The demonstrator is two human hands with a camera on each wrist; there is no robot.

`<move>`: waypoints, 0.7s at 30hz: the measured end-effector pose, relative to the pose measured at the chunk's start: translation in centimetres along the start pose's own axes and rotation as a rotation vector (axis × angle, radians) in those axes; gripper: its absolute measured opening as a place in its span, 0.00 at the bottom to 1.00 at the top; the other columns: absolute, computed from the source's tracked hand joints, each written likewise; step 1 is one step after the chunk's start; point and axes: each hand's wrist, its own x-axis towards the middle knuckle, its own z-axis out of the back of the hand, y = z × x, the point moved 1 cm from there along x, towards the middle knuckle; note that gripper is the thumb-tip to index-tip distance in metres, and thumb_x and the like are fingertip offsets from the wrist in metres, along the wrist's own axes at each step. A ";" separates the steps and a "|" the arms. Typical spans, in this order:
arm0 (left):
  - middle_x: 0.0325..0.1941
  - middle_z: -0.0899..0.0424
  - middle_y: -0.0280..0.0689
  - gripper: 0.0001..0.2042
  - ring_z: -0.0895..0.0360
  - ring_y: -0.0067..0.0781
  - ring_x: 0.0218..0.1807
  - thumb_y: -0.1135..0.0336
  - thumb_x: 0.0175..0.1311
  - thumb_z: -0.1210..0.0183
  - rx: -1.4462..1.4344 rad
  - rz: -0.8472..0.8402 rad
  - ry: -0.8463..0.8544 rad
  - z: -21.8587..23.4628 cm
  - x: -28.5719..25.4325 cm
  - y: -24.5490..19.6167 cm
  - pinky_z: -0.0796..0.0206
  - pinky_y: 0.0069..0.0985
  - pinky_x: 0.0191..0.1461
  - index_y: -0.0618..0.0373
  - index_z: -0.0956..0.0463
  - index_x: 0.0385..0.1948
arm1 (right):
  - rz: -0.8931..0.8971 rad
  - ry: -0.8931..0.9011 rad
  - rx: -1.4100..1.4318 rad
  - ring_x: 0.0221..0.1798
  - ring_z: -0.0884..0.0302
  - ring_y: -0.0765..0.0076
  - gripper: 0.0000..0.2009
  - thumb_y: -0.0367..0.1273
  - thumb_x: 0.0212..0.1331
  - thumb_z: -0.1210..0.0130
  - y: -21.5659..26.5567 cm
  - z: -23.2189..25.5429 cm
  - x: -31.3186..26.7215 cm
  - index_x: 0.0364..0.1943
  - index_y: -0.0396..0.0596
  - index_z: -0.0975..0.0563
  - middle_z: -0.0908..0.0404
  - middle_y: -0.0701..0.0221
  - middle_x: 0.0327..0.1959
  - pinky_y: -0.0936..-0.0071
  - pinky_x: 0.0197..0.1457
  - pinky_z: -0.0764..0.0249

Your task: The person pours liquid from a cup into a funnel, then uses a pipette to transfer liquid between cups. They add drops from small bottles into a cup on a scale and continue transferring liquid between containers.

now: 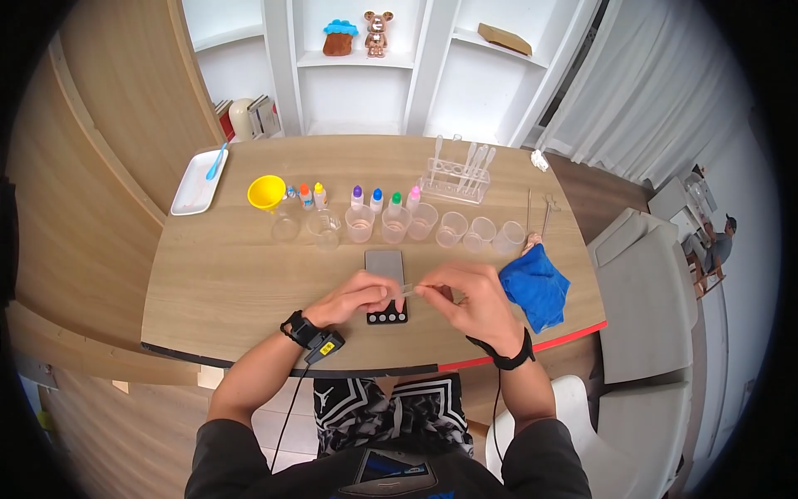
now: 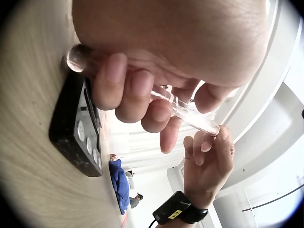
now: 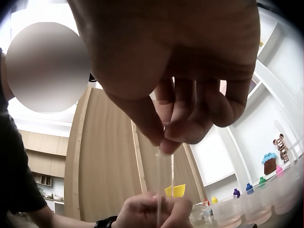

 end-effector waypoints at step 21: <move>0.19 0.39 0.24 0.19 0.44 0.17 0.22 0.56 0.75 0.51 -0.010 -0.030 -0.011 0.0 0.1 0.3 0.51 0.22 0.29 0.64 0.17 0.37 | 0.002 -0.081 -0.040 0.22 0.23 0.69 0.03 0.21 0.55 0.30 0.1 -0.3 -0.2 0.30 0.38 0.15 0.17 0.65 0.24 0.74 0.28 0.30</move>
